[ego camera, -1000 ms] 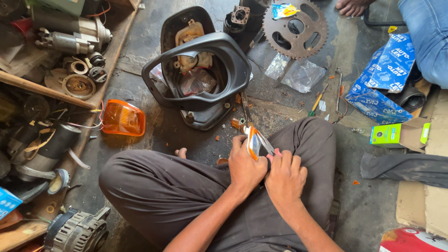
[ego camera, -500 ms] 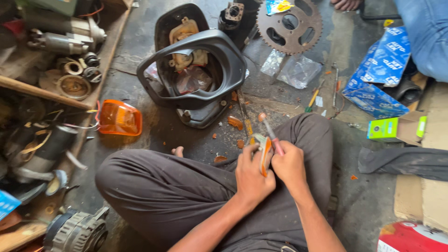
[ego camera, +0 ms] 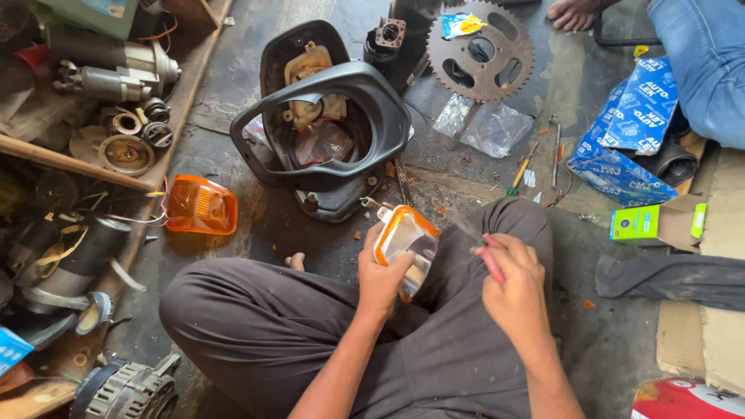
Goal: The person sits on the floor and uses pliers and a screwdriver to modify and assemble motorcycle tail light components. They trim plastic edges, remove internal parts from a housing, and fit an orange lens into a black housing.
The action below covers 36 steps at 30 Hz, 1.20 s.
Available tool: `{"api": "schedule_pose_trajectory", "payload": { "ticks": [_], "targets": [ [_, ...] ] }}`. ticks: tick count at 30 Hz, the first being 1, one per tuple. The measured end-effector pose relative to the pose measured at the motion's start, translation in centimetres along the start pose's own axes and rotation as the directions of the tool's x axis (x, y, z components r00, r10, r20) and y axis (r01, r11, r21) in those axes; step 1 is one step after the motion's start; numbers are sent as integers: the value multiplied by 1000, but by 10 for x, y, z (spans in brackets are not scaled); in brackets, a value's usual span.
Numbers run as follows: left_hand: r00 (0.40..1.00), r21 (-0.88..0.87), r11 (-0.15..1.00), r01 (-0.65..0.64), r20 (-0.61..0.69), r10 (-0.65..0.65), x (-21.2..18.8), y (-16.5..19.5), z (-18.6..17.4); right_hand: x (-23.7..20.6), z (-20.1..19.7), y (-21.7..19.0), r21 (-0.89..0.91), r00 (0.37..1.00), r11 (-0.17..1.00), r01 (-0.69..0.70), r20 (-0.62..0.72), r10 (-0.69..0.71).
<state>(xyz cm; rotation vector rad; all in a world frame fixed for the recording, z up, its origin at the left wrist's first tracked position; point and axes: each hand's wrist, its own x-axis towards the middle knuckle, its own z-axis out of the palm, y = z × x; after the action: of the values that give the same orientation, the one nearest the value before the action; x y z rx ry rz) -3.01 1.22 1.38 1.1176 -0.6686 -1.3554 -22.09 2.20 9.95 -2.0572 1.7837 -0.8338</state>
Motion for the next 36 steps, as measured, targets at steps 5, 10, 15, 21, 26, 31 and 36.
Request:
{"api": "schedule_pose_trajectory", "payload": {
  "ticks": [5, 10, 15, 21, 26, 31, 36],
  "targets": [
    [968, 359, 904, -232, -2, 250, -9, 10, 6, -14, 8, -21, -150, 999, 988, 32, 2, -32],
    [966, 389, 890, -238, 5, 257, -11, 16, 12, -19, 19, -21, -320, 999, 947, 40, 5, -40],
    [961, 561, 797, -223, -12, 278, -15, 17, 17, -25, 35, -18, -525, 996, 847, 80, 12, -87],
    [963, 627, 755, -195, -25, 269, -17, 8, 16, -24, 41, -7, -284, 963, 947, -153, 172, 208],
    [980, 364, 913, -186, 4, 198, -9, 0, 15, -18, 24, 2, 98, 983, 989, -114, 153, 99],
    [991, 231, 964, -132, 37, 127, -2, 7, 6, -23, 9, -3, -55, 989, 994, -92, 109, 98],
    [989, 238, 960, -148, 13, 149, -8, 9, 10, -22, 4, -5, -49, 992, 999, 4, 124, 2]
  ]
}}
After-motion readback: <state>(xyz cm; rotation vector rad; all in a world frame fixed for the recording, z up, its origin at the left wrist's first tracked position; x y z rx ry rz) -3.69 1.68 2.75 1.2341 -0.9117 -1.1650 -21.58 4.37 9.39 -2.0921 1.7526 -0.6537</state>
